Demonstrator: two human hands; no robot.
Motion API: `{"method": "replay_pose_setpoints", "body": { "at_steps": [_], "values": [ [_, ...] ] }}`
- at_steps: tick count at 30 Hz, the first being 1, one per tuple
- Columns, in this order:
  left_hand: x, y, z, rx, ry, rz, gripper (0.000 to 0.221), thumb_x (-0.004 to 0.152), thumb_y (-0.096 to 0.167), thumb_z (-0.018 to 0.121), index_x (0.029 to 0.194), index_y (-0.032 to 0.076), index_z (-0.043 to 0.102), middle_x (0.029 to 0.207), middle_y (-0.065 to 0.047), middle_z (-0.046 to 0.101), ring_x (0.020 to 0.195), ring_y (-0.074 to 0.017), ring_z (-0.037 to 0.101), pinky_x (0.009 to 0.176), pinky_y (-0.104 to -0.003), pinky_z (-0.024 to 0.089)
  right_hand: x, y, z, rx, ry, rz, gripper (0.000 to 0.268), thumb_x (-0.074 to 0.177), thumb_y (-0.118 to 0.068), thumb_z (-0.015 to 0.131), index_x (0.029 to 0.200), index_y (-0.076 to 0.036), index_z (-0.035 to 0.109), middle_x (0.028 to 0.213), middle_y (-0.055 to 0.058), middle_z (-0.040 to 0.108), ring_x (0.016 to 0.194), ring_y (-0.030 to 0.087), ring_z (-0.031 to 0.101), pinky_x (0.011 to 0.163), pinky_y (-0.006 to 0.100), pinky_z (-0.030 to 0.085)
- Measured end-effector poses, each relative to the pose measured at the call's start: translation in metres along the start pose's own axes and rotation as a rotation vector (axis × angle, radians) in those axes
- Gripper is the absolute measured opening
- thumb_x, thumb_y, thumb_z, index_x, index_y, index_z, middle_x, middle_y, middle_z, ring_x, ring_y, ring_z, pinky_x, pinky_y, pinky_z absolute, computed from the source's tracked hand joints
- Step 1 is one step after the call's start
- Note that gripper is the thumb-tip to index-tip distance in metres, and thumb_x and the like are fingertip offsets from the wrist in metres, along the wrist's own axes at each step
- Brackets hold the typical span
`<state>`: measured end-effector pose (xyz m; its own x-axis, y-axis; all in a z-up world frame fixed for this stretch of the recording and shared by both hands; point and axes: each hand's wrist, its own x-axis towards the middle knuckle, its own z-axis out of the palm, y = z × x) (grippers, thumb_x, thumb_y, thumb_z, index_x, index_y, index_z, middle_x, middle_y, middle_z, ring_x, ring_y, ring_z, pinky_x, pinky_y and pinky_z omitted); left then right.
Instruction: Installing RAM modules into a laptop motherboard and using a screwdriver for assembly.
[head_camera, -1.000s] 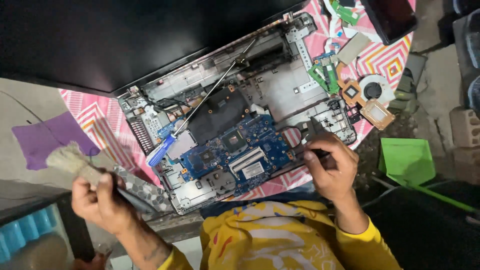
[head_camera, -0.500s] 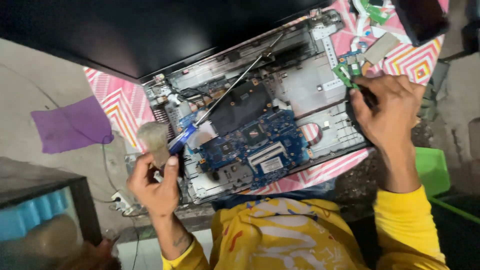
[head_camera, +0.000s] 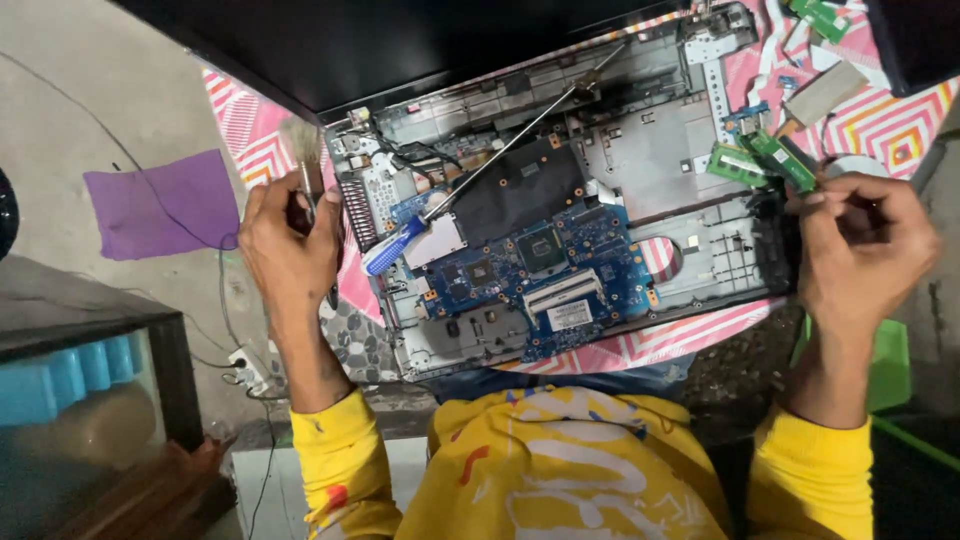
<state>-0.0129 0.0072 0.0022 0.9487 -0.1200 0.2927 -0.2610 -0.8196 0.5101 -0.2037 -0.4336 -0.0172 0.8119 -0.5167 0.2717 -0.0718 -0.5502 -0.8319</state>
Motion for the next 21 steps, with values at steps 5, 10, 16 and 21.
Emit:
{"method": "replay_pose_setpoints", "body": {
  "at_steps": [5, 10, 16, 21],
  "values": [
    [-0.004, -0.013, 0.01, -0.006, 0.038, 0.014, 0.03, 0.094, 0.005, 0.071, 0.118, -0.013, 0.072, 0.084, -0.021, 0.066, 0.06, -0.0222, 0.05, 0.052, -0.033, 0.043, -0.014, -0.007, 0.0, 0.373, 0.097, 0.28, 0.016, 0.103, 0.012, 0.055, 0.113, 0.0, 0.057, 0.1, 0.007, 0.062, 0.082, 0.014, 0.064, 0.087, 0.023, 0.061],
    [0.0, -0.024, 0.015, -0.061, 0.009, -0.037, 0.027, 0.099, 0.008, 0.068, 0.118, -0.011, 0.074, 0.078, -0.012, 0.046, 0.072, -0.0219, 0.041, 0.06, -0.034, 0.038, -0.031, -0.037, 0.01, 0.636, 0.061, 0.445, 0.014, 0.098, 0.005, 0.057, 0.107, -0.005, 0.06, 0.095, 0.003, 0.062, 0.076, 0.007, 0.058, 0.082, 0.022, 0.063],
    [-0.005, -0.021, 0.009, -0.041, 0.114, 0.012, 0.028, 0.097, 0.004, 0.071, 0.122, -0.009, 0.07, 0.092, -0.017, 0.067, 0.07, -0.0221, 0.056, 0.062, -0.032, 0.047, -0.056, -0.048, 0.023, 0.671, -0.122, 0.453, 0.018, 0.092, 0.009, 0.059, 0.106, -0.004, 0.059, 0.095, 0.005, 0.065, 0.074, 0.01, 0.065, 0.078, 0.02, 0.062],
    [-0.007, -0.023, 0.011, -0.157, 0.072, -0.035, 0.034, 0.088, -0.002, 0.083, 0.12, -0.006, 0.073, 0.08, -0.006, 0.058, 0.063, -0.0119, 0.049, 0.056, -0.024, 0.042, -0.064, -0.057, 0.038, 0.492, -0.305, 0.372, 0.017, 0.095, 0.012, 0.06, 0.105, -0.001, 0.058, 0.079, 0.002, 0.059, 0.058, 0.005, 0.051, 0.075, 0.022, 0.062]
  ]
}}
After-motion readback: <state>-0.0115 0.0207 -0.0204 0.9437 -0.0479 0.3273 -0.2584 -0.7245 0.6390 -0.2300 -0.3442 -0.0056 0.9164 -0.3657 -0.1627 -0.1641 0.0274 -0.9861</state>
